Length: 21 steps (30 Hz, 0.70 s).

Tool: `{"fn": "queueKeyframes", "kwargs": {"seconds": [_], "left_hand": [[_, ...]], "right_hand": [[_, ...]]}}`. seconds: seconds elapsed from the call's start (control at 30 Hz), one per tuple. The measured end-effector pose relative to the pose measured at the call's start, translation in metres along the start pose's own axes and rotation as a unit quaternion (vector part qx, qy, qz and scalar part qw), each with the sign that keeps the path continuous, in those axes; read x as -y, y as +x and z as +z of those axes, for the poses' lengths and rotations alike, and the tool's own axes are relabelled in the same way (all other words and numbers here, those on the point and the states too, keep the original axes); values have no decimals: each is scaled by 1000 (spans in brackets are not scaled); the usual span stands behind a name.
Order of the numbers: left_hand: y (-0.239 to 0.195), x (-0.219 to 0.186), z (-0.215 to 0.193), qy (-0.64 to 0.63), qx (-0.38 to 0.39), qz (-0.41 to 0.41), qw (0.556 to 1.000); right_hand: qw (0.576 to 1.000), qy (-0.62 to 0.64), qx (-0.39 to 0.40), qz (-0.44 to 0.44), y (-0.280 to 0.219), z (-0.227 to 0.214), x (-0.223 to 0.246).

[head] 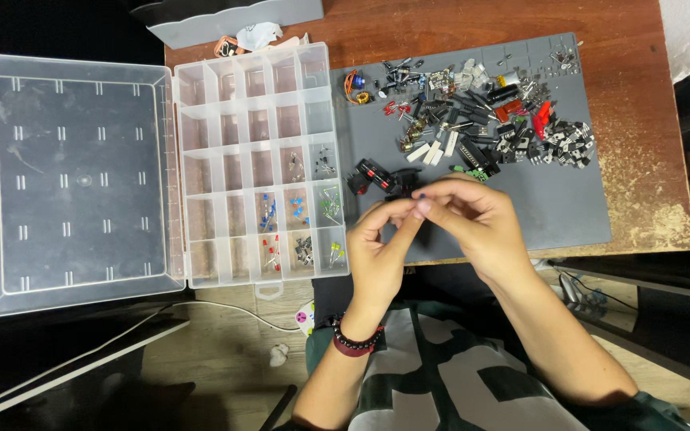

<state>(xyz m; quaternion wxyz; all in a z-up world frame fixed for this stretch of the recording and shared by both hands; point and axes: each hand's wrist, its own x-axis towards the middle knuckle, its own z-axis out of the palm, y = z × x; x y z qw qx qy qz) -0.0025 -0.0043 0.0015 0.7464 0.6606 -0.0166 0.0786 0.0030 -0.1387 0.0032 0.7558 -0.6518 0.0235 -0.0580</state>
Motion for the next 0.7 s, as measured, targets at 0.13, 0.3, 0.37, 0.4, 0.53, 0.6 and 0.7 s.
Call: {"fn": "queueKeyframes", "kwargs": {"seconds": [0.13, 0.3, 0.37, 0.4, 0.53, 0.6, 0.7], "left_hand": [[1, -7, -4, 24, 4, 26, 999], [0, -13, -10, 138, -22, 143, 980], [-1, -9, -10, 140, -35, 146, 979], [-1, -7, -12, 141, -46, 149, 978], [0, -13, -28, 138, -56, 139, 979], [2, -19, -41, 169, -53, 133, 975], [9, -21, -68, 206, -109, 112, 966]], "right_hand": [[999, -49, 10, -17, 0, -1, 5], [996, -85, 22, -23, 0, 5, 17], [997, -75, 22, -14, 1, 8, 11], [998, -65, 19, -6, 3, 10, 9], [999, 3, 20, 43, 1, 22, 1], [998, -2, 20, 56, 3, 29, 4], [998, -17, -8, 56, 8, 23, -2]]}}
